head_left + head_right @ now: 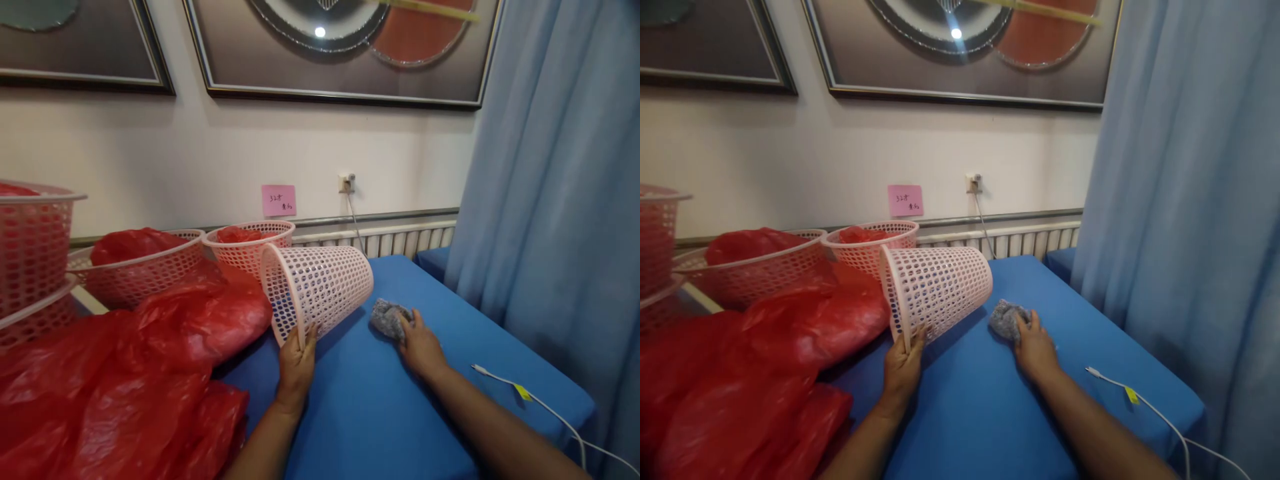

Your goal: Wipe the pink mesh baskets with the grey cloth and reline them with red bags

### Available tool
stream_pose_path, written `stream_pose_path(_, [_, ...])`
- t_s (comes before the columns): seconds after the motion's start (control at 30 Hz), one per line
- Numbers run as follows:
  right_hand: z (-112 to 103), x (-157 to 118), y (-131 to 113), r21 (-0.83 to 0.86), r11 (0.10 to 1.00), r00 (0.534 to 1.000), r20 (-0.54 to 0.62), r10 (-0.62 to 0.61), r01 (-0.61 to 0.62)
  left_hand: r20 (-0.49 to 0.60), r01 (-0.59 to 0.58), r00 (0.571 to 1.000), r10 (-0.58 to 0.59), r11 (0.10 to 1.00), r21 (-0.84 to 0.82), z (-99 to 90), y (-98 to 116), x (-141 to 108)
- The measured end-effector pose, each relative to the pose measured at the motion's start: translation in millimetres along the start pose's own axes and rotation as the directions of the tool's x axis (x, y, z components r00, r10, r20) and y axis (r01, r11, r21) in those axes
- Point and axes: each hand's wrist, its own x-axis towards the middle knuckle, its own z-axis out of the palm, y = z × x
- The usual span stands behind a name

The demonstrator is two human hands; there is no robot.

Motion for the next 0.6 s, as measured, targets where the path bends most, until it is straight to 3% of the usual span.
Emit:
stream_pose_path(0.1, [-15.6, 21.5, -2.8, 0.129, 0.992, 0.996, -0.086, 0.011, 0.000, 0.060, 0.007, 0.998, -0.007, 1.000, 0.001, 2.6, -0.7, -3.5])
stream_pose_path(0.2, [-31.5, 25.7, -40.8, 0.252, 0.958, 0.949, -0.309, -0.056, 0.138, 0.111, 0.013, 0.994, -0.013, 1.000, -0.002, 6.4, 0.1, -7.5])
stream_pose_path(0.27, [-35.1, 14.2, -80.6, 0.287, 0.893, 0.871, -0.453, -0.193, 0.347, 0.127, 0.010, 0.992, -0.009, 1.000, -0.005, 7.1, 2.1, -9.4])
stream_pose_path(0.33, [-31.0, -3.8, -118.6, 0.218, 0.812, 0.787, -0.469, -0.400, 0.542, 0.159, -0.008, 0.987, 0.007, 1.000, 0.002, 4.9, 5.8, -10.4])
stream_pose_path(0.4, [-19.8, -21.1, -144.3, 0.141, 0.707, 0.674, -0.476, -0.565, 0.693, 0.212, -0.045, 0.977, 0.041, 0.999, 0.016, 0.1, 10.5, -10.6])
stream_pose_path(0.47, [-4.4, -30.9, -153.6, 0.075, 0.616, 0.567, -0.491, -0.662, 0.784, 0.249, -0.086, 0.966, 0.076, 0.996, 0.032, -5.2, 15.1, -10.4])
stream_pose_path(0.5, [3.3, -31.6, -152.5, 0.057, 0.588, 0.534, -0.496, -0.685, 0.807, 0.256, -0.100, 0.963, 0.085, 0.994, 0.044, -7.4, 17.0, -10.2])
stream_pose_path(0.57, [16.3, -23.4, -141.0, 0.056, 0.575, 0.521, -0.499, -0.692, 0.816, 0.254, -0.101, 0.964, 0.078, 0.992, 0.079, -9.9, 19.8, -9.9])
stream_pose_path(0.6, [21.0, -14.4, -131.6, 0.073, 0.593, 0.544, -0.499, -0.674, 0.802, 0.249, -0.092, 0.966, 0.066, 0.991, 0.096, -10.3, 20.5, -9.9])
